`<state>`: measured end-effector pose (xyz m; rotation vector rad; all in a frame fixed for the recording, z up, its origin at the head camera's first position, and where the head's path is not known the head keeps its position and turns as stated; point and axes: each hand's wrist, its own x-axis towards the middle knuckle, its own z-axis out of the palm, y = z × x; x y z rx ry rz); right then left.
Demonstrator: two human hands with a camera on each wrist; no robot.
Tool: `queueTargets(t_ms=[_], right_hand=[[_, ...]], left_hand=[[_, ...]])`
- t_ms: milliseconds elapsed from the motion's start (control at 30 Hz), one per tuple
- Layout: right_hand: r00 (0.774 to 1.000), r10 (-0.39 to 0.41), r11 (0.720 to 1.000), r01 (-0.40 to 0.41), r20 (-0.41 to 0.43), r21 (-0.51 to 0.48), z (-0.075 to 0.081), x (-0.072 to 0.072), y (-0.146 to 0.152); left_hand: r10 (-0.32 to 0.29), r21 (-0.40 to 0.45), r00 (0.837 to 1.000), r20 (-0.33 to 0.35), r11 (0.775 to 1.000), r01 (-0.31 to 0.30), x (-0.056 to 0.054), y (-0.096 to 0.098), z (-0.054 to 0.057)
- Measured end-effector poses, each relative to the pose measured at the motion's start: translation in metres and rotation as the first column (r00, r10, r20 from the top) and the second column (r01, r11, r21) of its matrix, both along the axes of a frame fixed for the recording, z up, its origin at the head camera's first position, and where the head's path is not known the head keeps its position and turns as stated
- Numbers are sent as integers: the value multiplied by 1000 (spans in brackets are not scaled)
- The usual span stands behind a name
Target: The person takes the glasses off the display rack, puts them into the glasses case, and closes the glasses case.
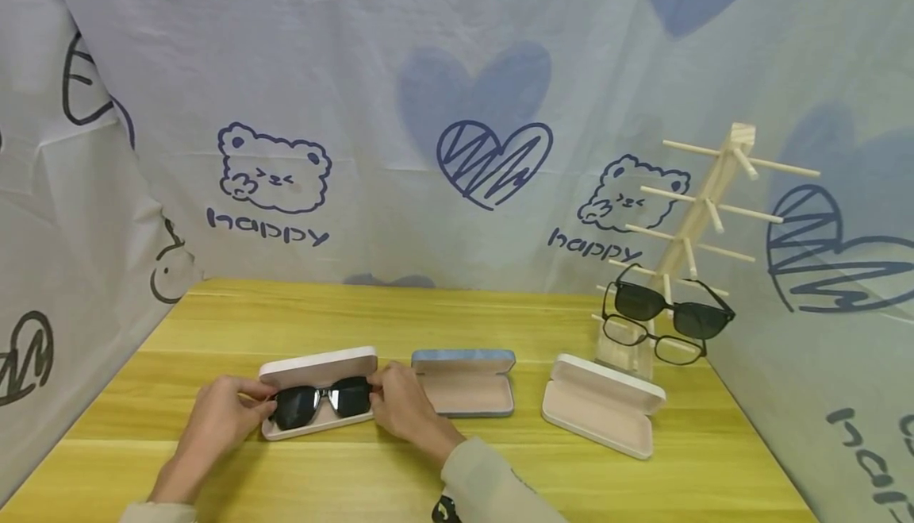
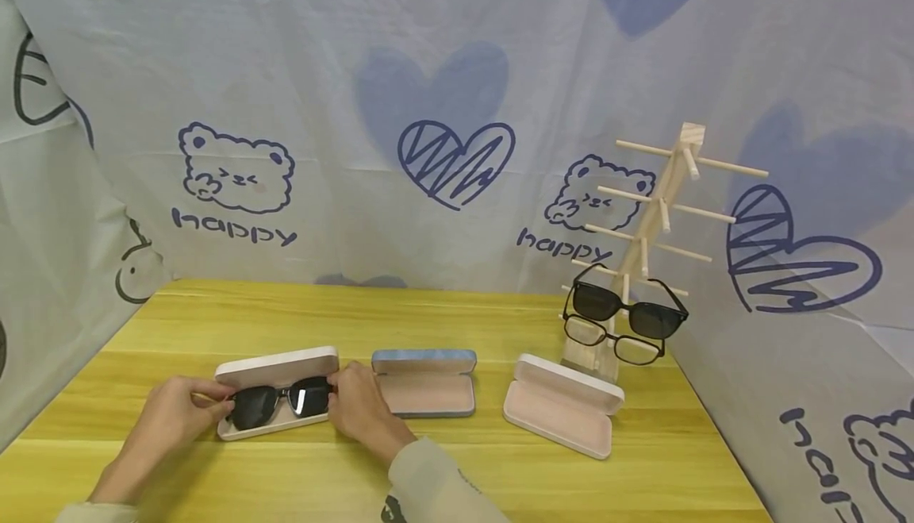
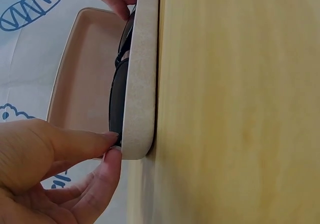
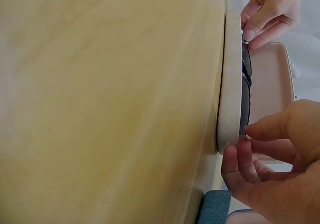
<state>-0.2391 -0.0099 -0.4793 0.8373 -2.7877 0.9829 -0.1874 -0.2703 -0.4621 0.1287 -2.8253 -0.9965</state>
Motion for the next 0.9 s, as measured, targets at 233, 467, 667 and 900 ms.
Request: queueTargets(t_ms=[233,467,667,900], right_hand=[[997,-8,1000,9,76,-17,7,0,3],[998,-43,999,43,55,-5,24,1,6],[976,-136,991,136,169,10,34,5,1],[968,-145,989,149,204,-6,31,1,-3]], left_hand=[[-20,-3,1000,0,1000,20,1,-8,3],[-15,16,998,54,1000,14,-3,-21,12],[-59,159,987,147,987,35,-5,-19,17],[-85,245,969,232,969,26,-10,-9,17]])
